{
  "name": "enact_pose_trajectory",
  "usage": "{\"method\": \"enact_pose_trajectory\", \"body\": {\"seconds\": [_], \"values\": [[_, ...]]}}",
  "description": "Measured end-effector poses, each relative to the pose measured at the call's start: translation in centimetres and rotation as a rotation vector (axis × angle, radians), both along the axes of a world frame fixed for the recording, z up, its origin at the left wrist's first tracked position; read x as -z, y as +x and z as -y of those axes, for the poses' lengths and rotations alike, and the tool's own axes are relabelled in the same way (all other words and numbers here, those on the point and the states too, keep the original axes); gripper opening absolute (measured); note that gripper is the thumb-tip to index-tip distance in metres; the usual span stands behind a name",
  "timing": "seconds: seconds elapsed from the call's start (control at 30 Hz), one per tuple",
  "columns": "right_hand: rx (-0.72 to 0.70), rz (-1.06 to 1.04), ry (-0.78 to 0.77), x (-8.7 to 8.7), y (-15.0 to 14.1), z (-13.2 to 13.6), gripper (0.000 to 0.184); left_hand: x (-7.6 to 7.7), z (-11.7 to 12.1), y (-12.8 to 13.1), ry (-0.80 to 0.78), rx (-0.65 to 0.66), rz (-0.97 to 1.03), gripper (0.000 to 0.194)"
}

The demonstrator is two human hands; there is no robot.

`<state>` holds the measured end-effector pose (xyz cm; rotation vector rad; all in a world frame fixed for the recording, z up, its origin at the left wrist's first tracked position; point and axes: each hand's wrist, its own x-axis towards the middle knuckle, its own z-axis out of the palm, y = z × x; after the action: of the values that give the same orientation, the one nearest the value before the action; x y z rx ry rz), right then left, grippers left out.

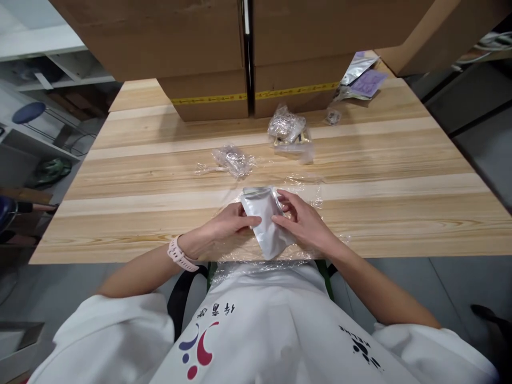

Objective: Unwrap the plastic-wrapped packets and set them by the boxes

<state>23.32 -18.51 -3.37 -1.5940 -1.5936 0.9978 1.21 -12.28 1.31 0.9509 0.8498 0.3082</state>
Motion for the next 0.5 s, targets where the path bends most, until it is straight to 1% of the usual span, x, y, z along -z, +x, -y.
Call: {"method": "enact_pose_trajectory", "body": {"seconds": [0.07, 0.13, 0.17, 0.2, 0.23, 0.27, 0.3, 0.37, 0.4, 0.43, 0.47, 0.5], "values": [[0.051, -0.168, -0.079, 0.4, 0.1, -0.1, 0.083, 0.0, 0.6, 0.7, 0.031, 0.025, 0.063, 0.023], [0.094, -0.364, -0.121, 0.6, 0.5, -0.2, 0.101, 0.0, 1.1, 1.1, 0.099, -0.004, 0.097, 0.024], [0.104, -0.464, -0.134, 0.5, 0.7, -0.2, 0.107, -0.1, 1.2, 1.2, 0.159, -0.019, 0.097, 0.027], [0.1, -0.557, -0.148, 0.3, 0.8, -0.1, 0.108, -0.2, 1.2, 1.2, 0.23, -0.03, 0.088, 0.03], [0.08, -0.637, -0.161, 0.0, 1.0, 0.1, 0.105, -0.4, 1.1, 1.1, 0.306, -0.026, 0.074, 0.031], [0.043, -0.698, -0.172, -0.4, 1.1, 0.3, 0.096, -0.6, 0.9, 1.1, 0.386, -0.005, 0.052, 0.031], [-0.006, -0.731, -0.176, -0.9, 1.1, 0.6, 0.084, -0.9, 0.6, 1.0, 0.467, 0.023, 0.027, 0.032], [-0.084, -0.721, -0.148, -2.0, 0.9, 1.1, 0.058, -1.6, -0.1, 1.3, 0.63, 0.062, -0.015, 0.032], [-0.088, -0.696, -0.116, -2.6, 0.7, 1.3, 0.048, -2.0, -0.5, 1.6, 0.709, 0.064, -0.033, 0.032], [-0.066, -0.674, -0.079, -3.0, 0.7, 1.3, 0.042, -2.3, -0.8, 2.0, 0.78, 0.039, -0.046, 0.031], [-0.02, -0.659, -0.044, -3.4, 0.8, 1.1, 0.04, -2.5, -1.1, 2.5, 0.842, -0.004, -0.055, 0.028], [0.057, -0.649, -0.006, -3.5, 1.2, 0.7, 0.04, -2.6, -1.3, 3.1, 0.899, -0.042, -0.065, 0.023]]}}
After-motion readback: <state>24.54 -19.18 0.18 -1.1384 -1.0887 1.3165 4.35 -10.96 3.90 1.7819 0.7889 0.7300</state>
